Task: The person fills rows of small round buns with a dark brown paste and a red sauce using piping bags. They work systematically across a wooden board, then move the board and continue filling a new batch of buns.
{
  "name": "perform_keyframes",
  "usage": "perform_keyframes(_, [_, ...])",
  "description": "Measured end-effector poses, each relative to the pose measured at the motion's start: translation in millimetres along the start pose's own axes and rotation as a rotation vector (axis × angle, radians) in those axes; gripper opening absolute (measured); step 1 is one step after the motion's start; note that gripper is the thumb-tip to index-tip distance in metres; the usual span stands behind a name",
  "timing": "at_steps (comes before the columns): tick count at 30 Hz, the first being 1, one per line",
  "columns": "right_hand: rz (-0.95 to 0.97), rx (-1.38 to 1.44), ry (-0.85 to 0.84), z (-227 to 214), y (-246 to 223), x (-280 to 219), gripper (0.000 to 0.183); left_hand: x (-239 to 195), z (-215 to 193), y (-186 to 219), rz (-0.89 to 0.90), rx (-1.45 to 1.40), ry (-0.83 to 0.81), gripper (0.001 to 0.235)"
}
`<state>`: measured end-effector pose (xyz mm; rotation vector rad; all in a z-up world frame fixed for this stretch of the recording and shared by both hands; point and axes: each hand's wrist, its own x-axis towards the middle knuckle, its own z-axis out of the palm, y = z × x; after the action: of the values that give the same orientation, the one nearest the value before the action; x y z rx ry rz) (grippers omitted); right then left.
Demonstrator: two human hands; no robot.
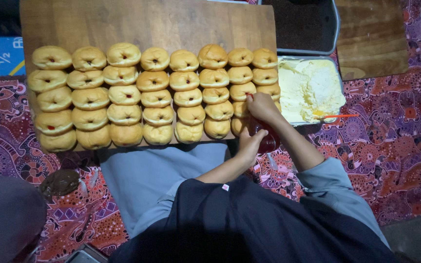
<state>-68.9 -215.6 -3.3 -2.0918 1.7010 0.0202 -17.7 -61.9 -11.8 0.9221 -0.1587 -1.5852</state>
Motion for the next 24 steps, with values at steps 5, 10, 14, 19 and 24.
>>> perform_keyframes(5, [0.028, 0.094, -0.103, -24, -9, -14, 0.048, -7, 2, 2, 0.005, -0.031, -0.015, 0.041])
perform_keyframes(10, [-0.072, 0.188, -0.269, -45, 1, -36, 0.042, -19, 5, -5, 0.000, 0.059, -0.003, 0.049])
perform_keyframes(14, [-0.112, 0.127, -0.086, -46, -4, -48, 0.040, -17, 11, -7, 0.040, 0.039, -0.025, 0.050])
perform_keyframes(19, [-0.060, 0.273, 0.009, -54, -18, -33, 0.034, -5, 19, 6, 0.132, -0.018, -0.071, 0.053])
perform_keyframes(24, [-0.108, 0.226, -0.018, -57, -17, -1, 0.037, 15, 27, 22, 0.112, 0.013, -0.050, 0.051])
